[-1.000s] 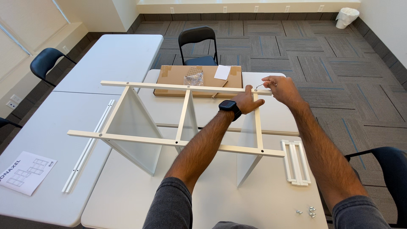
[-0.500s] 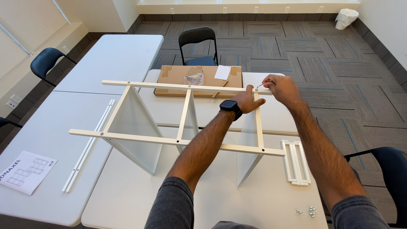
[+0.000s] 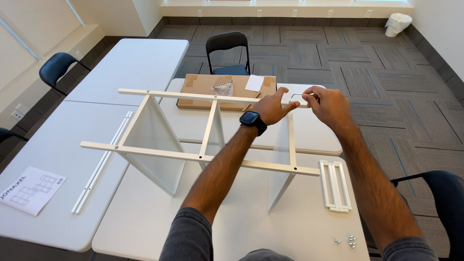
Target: The person assembles a white shelving unit by connecting vertical and horizontal panels with screws. They align the frame components, insert screws into pre-drilled holes, and tighten them by hand to secure the structure.
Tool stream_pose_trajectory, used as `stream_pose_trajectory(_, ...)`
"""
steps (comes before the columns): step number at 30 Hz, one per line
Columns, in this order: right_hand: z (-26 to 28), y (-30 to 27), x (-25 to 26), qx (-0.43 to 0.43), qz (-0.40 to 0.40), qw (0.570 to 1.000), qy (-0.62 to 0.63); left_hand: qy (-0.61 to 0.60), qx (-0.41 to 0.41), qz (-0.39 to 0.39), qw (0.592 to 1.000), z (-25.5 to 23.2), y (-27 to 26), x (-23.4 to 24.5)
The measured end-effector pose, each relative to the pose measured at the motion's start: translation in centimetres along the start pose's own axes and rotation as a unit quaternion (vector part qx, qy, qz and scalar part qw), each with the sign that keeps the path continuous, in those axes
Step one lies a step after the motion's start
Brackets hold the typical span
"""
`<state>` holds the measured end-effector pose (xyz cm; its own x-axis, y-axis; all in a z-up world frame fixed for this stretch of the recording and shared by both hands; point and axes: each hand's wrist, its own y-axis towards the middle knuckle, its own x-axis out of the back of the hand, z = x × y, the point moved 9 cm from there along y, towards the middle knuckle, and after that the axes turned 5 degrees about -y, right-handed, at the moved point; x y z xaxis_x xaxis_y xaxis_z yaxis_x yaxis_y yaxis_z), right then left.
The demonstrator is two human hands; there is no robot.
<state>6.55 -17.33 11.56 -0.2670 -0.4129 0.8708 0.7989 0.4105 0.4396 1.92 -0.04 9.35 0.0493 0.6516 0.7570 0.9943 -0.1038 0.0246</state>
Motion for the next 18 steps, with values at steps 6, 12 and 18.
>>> stream_pose_trajectory(6, 5.1, -4.4, 4.5, 0.043, 0.019, 0.997, 0.056, -0.087, -0.149, -0.144, 0.974, -1.5, -6.0, 2.4)
stream_pose_trajectory(12, 9.0, -7.4, 5.1, 0.096, 0.042, 0.990, 0.095, -0.213, -0.137, -0.177, 0.951, -1.6, -13.4, 2.3)
stream_pose_trajectory(18, 16.1, -10.7, 5.9, 0.171, 0.059, 0.971, 0.157, -0.205, -0.114, -0.214, 0.948, 0.4, -19.7, 3.0)
